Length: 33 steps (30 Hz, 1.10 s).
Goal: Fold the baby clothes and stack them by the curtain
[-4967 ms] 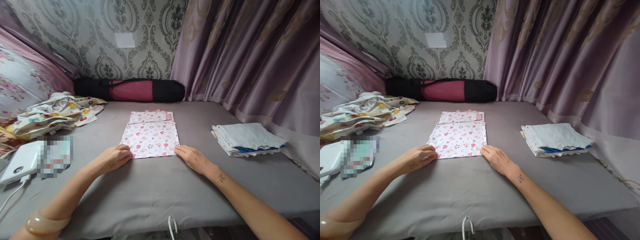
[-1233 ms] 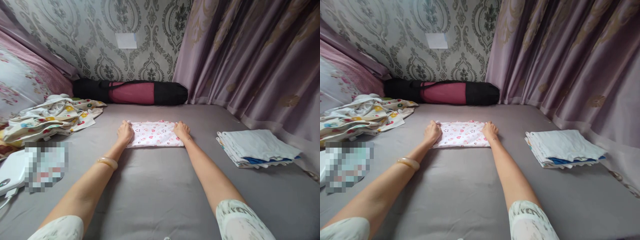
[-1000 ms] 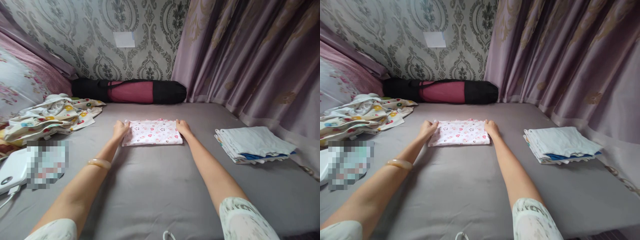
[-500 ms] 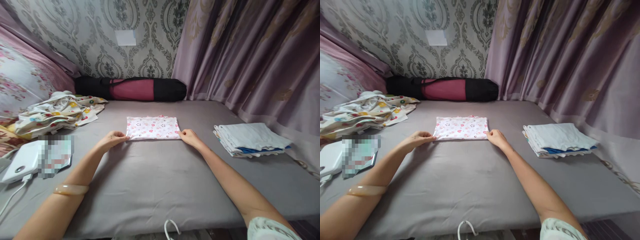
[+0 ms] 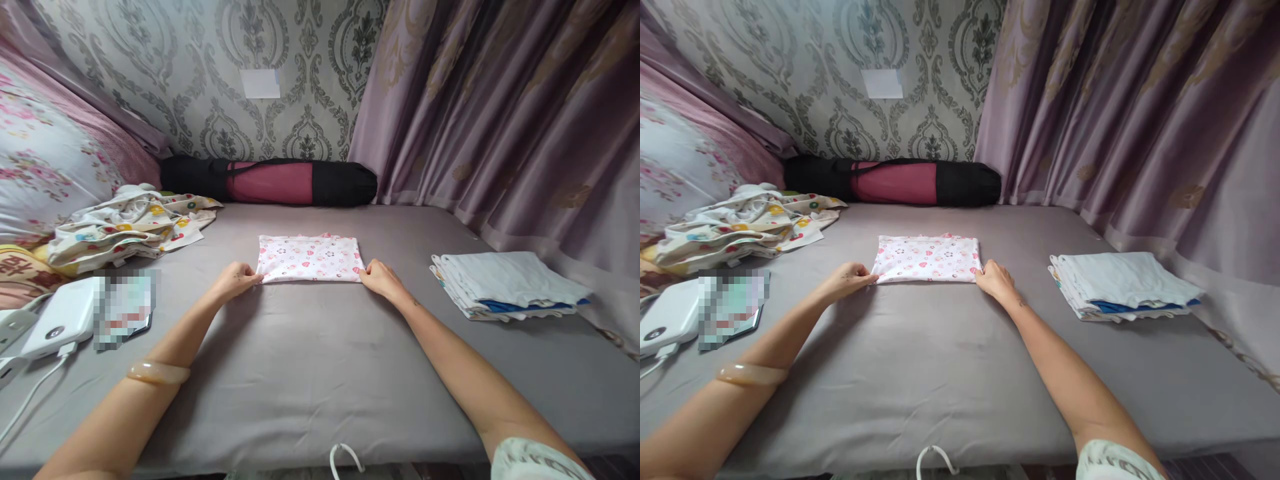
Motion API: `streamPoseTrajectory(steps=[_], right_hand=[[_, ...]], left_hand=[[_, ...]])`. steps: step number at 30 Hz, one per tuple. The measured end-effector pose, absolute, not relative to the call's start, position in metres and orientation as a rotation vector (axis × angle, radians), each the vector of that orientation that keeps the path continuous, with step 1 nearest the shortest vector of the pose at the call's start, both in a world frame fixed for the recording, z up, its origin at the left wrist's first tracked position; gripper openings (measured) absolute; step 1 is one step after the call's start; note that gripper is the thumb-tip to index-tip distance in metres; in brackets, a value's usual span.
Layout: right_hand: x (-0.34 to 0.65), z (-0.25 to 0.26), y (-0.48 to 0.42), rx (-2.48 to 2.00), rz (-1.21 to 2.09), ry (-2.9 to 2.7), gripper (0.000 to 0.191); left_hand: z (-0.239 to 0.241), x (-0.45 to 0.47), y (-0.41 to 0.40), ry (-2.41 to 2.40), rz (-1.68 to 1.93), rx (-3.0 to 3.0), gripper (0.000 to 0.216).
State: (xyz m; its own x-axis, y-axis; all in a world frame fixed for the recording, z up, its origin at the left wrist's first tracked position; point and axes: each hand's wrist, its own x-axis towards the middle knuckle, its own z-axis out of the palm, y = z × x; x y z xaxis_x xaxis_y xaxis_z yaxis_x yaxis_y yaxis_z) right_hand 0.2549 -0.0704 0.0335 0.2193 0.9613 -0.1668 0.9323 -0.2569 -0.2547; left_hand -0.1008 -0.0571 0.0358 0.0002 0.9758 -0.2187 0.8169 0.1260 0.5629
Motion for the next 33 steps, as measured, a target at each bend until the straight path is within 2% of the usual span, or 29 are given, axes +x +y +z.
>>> streamPoseTrajectory(steps=[3,5,9,12,17,33], right_hand=[[0.249,0.046,-0.071,-2.419,0.403,-1.872,0.036],[0.238,0.053,-0.068,-2.389,0.254,-1.871,0.037],[0.198,0.053,-0.051,-2.033,0.025,-2.045,0.042],[0.166,0.041,-0.036,-1.827,0.056,-2.245,0.051],[0.145,0.022,-0.023,-1.795,0.155,-2.33,0.057],[0.154,0.006,-0.015,-1.864,0.208,-2.333,0.057]], left_hand=[[0.035,-0.099,-0.05,1.945,0.377,1.923,0.027],[0.034,-0.09,-0.042,2.005,0.479,2.061,0.028],[0.033,-0.048,-0.026,1.88,0.584,2.33,0.034],[0.027,-0.009,-0.018,1.722,0.495,2.52,0.041],[0.013,0.023,-0.011,1.846,0.316,2.454,0.054],[-0.012,0.017,0.001,1.826,0.285,2.477,0.056]])
